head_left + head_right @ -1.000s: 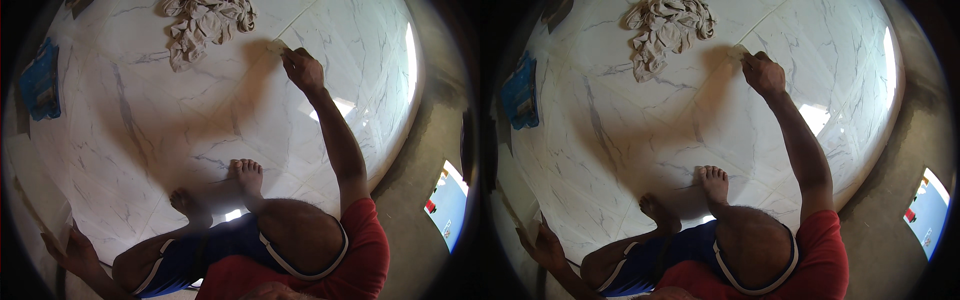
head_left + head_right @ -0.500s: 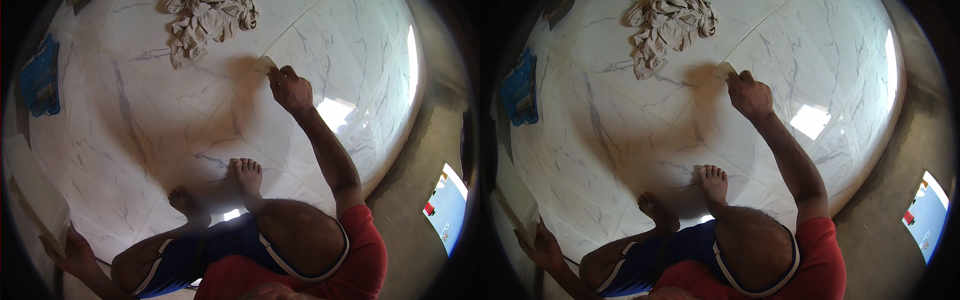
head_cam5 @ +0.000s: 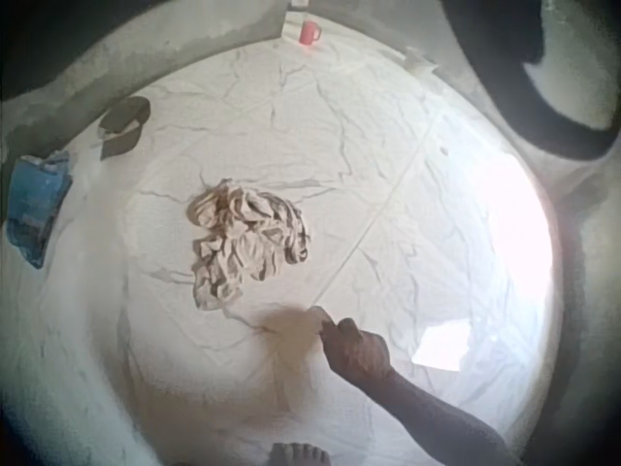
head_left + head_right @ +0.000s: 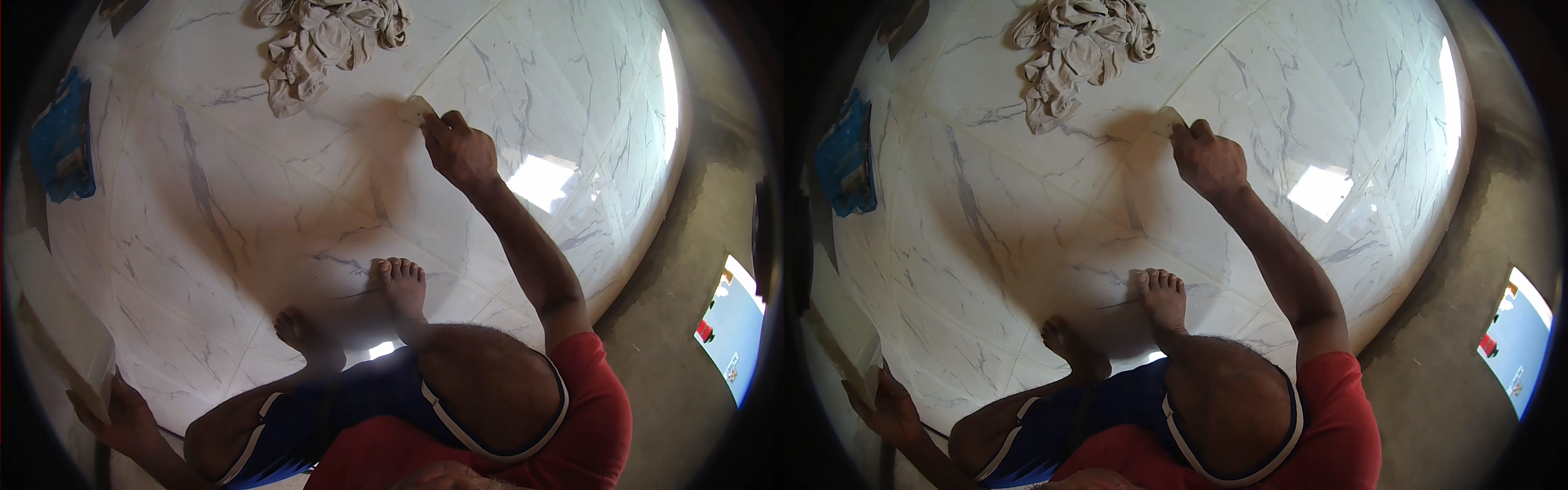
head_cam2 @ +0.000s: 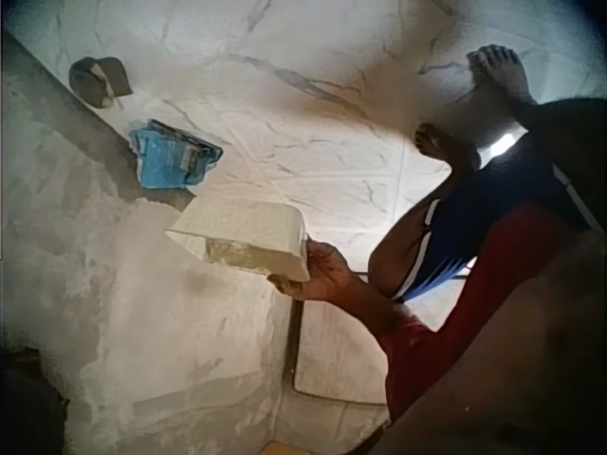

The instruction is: The person applies grout to the joints between floor tiles using a small scraper while holding a container of grouting material.

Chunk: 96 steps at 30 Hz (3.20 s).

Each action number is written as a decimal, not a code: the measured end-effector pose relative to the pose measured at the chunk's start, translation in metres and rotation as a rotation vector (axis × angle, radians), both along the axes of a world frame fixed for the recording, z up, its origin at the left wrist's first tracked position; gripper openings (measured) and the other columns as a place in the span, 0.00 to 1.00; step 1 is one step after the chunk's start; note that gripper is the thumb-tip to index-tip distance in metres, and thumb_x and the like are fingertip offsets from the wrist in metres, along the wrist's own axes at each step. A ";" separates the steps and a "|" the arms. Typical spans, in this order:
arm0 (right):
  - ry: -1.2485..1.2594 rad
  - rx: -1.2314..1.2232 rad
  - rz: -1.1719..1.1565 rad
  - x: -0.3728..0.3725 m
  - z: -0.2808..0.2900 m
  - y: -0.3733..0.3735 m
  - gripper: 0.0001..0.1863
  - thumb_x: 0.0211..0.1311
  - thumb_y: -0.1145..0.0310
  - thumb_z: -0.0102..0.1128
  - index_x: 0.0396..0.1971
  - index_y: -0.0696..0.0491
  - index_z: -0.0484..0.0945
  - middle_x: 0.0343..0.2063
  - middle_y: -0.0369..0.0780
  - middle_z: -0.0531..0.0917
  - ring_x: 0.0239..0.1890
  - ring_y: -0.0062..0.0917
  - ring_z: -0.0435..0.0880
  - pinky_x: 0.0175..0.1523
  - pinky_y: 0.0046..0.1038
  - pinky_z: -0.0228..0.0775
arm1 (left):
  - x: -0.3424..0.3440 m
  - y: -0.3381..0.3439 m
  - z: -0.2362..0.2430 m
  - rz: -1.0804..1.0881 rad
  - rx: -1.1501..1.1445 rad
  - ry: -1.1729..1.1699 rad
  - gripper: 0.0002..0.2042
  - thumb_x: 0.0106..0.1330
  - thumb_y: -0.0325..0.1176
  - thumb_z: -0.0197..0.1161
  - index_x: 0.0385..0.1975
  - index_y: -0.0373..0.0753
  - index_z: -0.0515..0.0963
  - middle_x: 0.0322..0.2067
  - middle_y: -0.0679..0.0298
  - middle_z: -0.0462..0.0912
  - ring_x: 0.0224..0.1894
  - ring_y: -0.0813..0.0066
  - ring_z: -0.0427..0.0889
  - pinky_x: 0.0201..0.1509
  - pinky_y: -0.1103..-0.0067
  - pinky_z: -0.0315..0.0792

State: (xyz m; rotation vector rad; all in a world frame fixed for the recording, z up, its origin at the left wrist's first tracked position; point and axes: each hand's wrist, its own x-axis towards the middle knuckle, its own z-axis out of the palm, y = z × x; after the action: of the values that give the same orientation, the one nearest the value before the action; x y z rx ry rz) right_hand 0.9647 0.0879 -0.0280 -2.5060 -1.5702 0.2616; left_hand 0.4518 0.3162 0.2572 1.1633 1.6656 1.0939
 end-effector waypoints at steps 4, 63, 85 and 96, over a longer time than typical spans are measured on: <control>-0.024 -0.044 -0.005 0.014 0.017 -0.035 0.15 0.70 0.60 0.62 0.52 0.48 0.83 0.34 0.41 0.83 0.23 0.38 0.86 0.26 0.38 0.81 | -0.002 0.002 -0.007 0.001 -0.015 -0.012 0.25 0.80 0.36 0.53 0.71 0.30 0.60 0.66 0.47 0.70 0.64 0.55 0.75 0.67 0.64 0.79; -0.076 0.027 -0.091 0.138 -0.027 0.018 0.16 0.72 0.62 0.58 0.57 0.40 0.79 0.44 0.40 0.83 0.38 0.41 0.88 0.40 0.42 0.82 | 0.029 0.000 -0.014 0.095 -0.054 0.109 0.27 0.80 0.37 0.52 0.73 0.31 0.58 0.69 0.45 0.68 0.68 0.53 0.73 0.63 0.65 0.83; -0.172 -0.230 -0.058 0.136 0.023 0.025 0.13 0.75 0.58 0.57 0.53 0.41 0.83 0.42 0.40 0.84 0.37 0.42 0.88 0.41 0.44 0.81 | -0.001 -0.010 -0.007 0.005 -0.002 0.110 0.27 0.80 0.37 0.52 0.72 0.31 0.59 0.69 0.46 0.68 0.66 0.54 0.76 0.64 0.65 0.81; -0.168 -0.194 -0.025 0.158 0.012 0.014 0.14 0.75 0.59 0.54 0.54 0.41 0.83 0.43 0.41 0.84 0.37 0.41 0.88 0.39 0.44 0.81 | 0.000 -0.007 -0.008 0.021 -0.024 0.069 0.26 0.80 0.37 0.53 0.72 0.31 0.59 0.68 0.46 0.69 0.64 0.55 0.76 0.62 0.65 0.82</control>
State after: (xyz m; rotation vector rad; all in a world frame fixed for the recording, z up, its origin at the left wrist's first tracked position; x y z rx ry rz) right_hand 1.1230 0.1017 -0.0165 -2.7582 -1.6450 0.2141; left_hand 0.4519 0.3093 0.2488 1.1823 1.7427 1.0554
